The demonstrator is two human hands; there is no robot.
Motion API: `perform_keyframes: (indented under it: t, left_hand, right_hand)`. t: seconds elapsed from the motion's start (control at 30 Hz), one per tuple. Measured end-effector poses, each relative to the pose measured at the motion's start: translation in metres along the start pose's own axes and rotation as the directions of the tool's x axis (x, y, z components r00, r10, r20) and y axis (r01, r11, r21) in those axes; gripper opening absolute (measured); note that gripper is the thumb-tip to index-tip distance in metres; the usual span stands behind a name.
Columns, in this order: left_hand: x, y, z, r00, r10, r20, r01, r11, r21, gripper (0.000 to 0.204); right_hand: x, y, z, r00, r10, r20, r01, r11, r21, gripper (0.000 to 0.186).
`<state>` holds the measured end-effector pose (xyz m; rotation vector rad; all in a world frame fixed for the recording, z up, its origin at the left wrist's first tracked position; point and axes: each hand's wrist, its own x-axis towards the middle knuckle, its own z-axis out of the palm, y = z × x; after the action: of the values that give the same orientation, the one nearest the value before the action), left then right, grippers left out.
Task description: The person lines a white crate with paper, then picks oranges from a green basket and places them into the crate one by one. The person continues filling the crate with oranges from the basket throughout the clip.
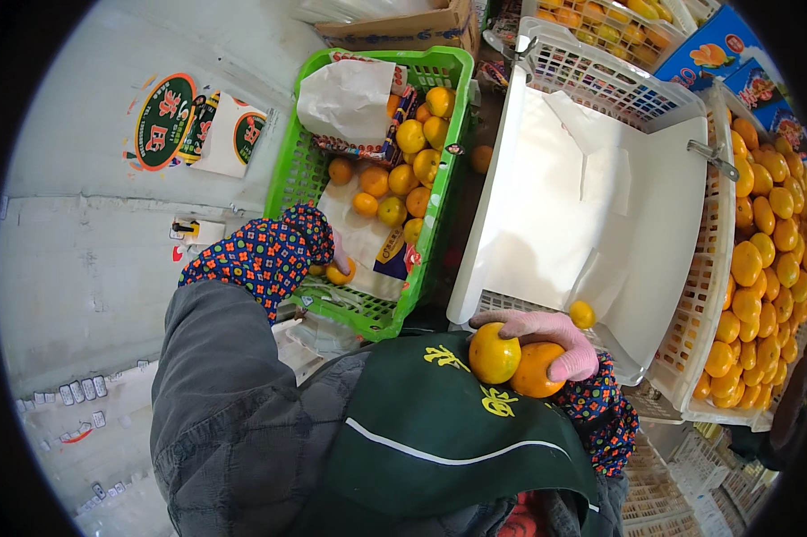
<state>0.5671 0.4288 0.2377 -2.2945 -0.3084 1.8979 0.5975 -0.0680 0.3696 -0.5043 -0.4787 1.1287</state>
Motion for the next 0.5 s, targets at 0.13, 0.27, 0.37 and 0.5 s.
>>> perform_keyframes:
  t: [0.13, 0.27, 0.37, 0.5]
  left_hand:
    - [-0.002, 0.008, 0.010, 0.998, 0.058, 0.007, -0.058, 0.993, 0.101, 0.074]
    - [-0.029, 0.026, 0.012, 0.993, 0.072, -0.097, -0.058, 0.989, 0.138, 0.072]
    - [-0.070, 0.034, -0.023, 0.970, 0.107, -0.216, -0.078, 0.987, 0.138, 0.071]
    - [-0.138, 0.017, -0.107, 0.849, 0.223, -0.480, -0.498, 0.642, -0.583, 0.054]
  right_hand:
    - [0.002, -0.003, 0.000, 1.000, -0.003, 0.013, 0.003, 1.000, -0.005, 0.072]
    - [-0.003, -0.004, 0.000, 0.999, -0.043, 0.004, 0.043, 0.999, -0.004, 0.071]
    - [-0.006, -0.005, -0.002, 0.999, -0.041, 0.011, 0.041, 0.999, 0.008, 0.071]
    - [-0.001, -0.005, -0.005, 0.998, -0.031, 0.048, 0.030, 0.999, 0.015, 0.072]
